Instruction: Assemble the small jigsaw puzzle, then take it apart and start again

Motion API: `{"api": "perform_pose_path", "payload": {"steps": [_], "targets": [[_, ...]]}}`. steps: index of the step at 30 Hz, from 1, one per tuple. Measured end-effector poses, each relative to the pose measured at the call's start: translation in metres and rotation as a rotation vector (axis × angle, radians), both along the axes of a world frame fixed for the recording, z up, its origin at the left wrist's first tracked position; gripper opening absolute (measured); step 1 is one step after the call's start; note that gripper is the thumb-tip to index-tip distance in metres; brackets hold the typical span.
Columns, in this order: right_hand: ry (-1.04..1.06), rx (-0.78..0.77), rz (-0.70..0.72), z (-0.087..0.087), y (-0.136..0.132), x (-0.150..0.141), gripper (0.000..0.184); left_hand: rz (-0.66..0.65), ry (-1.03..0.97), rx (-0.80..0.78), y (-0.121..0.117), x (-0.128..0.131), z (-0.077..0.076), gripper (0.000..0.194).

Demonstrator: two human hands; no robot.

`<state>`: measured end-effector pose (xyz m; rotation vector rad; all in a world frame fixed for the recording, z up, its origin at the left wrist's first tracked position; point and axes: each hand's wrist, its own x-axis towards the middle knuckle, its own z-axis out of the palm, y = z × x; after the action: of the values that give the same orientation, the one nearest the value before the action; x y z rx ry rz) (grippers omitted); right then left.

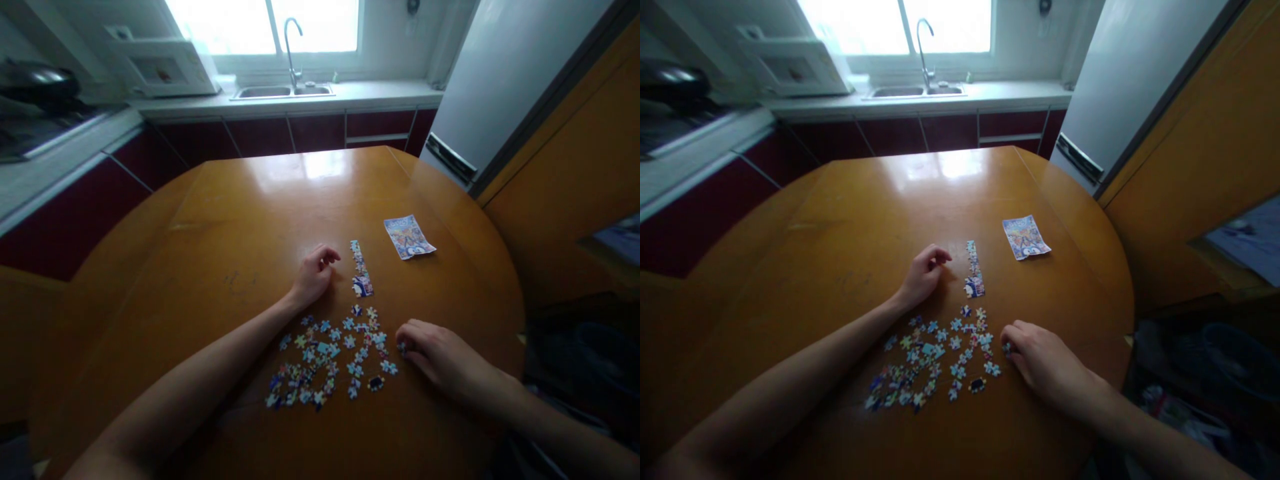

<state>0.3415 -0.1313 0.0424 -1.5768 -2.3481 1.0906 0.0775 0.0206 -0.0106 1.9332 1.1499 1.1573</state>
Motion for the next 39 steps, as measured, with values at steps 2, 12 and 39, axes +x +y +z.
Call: {"api": "perform_pose_path", "payload": {"steps": [2, 12, 39], "targets": [[0.014, -0.005, -0.034, -0.001, 0.001, 0.002, 0.016, -0.001, 0.004, -0.001, 0.0, 0.0, 0.0, 0.035], [0.071, 0.056, 0.117, -0.003, 0.011, 0.016, 0.022, 0.005, 0.015, -0.004, -0.001, 0.0, 0.002, 0.033], [0.12, 0.121, 0.102, -0.002, 0.018, 0.023, 0.011, 0.004, 0.007, -0.007, -0.001, 0.0, 0.002, 0.031]]}}
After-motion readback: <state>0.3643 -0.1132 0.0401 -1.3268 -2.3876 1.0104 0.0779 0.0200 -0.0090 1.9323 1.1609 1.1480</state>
